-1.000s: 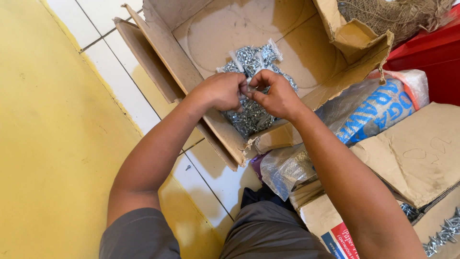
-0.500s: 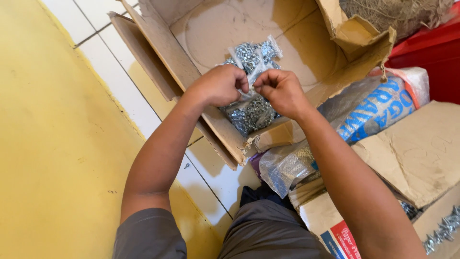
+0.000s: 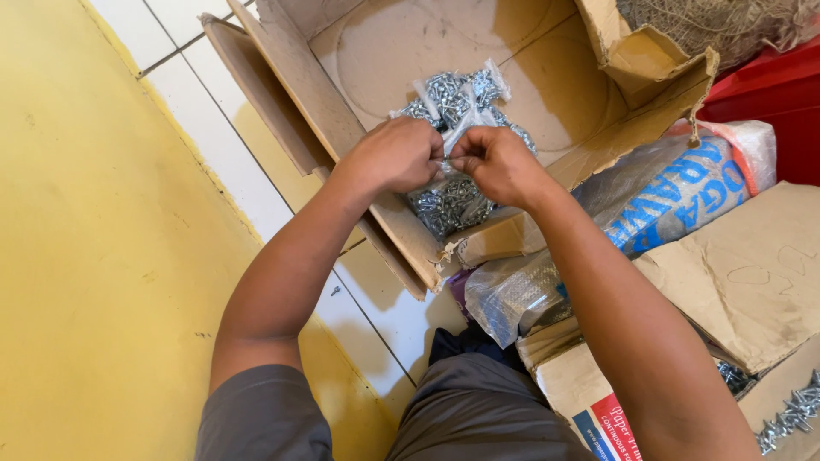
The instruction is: The person sorts metal screws from a cardboard box, places them into small plastic bags by hand, and seals the bags.
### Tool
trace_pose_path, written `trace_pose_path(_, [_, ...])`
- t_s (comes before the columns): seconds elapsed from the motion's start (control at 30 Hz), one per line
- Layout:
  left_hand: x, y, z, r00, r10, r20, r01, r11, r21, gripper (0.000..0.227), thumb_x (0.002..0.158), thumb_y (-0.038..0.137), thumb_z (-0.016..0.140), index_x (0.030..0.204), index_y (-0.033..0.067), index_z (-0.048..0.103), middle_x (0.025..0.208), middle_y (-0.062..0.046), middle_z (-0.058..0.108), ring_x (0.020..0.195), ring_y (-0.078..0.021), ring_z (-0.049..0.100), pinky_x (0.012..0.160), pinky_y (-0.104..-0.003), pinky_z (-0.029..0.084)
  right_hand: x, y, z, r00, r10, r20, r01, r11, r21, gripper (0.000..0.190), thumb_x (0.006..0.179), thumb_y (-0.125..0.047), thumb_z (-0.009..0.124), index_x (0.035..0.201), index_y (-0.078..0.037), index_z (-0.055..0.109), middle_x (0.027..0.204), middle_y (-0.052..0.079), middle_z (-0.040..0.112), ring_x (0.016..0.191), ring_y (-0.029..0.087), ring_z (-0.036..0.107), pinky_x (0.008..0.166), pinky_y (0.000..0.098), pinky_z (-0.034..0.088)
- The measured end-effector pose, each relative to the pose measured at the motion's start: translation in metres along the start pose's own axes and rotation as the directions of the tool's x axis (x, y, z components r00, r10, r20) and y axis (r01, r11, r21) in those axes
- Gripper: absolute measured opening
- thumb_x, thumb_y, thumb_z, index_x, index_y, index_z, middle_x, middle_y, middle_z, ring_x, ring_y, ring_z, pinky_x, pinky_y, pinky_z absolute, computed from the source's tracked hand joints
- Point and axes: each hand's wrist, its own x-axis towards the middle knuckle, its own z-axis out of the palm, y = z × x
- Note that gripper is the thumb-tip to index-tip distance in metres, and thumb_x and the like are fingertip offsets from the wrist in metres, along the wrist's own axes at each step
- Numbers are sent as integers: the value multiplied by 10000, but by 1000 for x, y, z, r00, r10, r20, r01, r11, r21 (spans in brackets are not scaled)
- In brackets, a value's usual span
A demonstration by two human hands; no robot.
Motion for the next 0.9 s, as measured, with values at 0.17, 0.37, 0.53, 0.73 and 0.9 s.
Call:
trace_pose_path(0.17, [5,-6,2,995,-26,92,23,999,32,150,774,249,567,804,175,694,795,-129,674,886,-368,642,779,-491,513,5,16,6,994,110,1,-107,965,238,176,774,-51,704,937,-94,653,661,24,582,613,121,537,560,246,416])
trace_pose_path(0.37, [4,2,-4,993,-47,108,42,998,51,180,769,208,575,895,131,678,847,-152,673,911,-383,639,785,-512,507,-4,2,11,987,-138,-86,110,956,-273,129,742,-197,750,855,-196,687,808,21,620,805,222,592,693,351,442])
trace_pose_path(0.53, [13,-12,8,995,-53,80,50,998,37,173,785,217,585,903,109,652,877,-168,664,932,-396,629,790,-513,501,-14,-6,16,923,-385,-20,278,702,-656,314,638,-316,793,905,-212,665,952,10,493,935,246,461,783,398,364])
trace_pose_path(0.73, [0,-6,-6,998,44,-53,-41,998,49,79,778,202,617,788,142,667,811,-149,639,865,-396,626,715,-483,509,-7,3,17,947,-313,-75,215,788,-577,204,706,-271,729,881,-189,662,848,-2,559,865,229,562,750,373,410])
trace_pose_path(0.9, [-13,2,-15,968,224,-112,-217,974,70,314,715,127,735,1005,74,627,982,-183,581,1026,-423,533,840,-540,468,-3,18,16,967,13,-254,-36,996,-86,228,694,-233,779,879,-141,683,822,68,610,827,281,627,678,378,473])
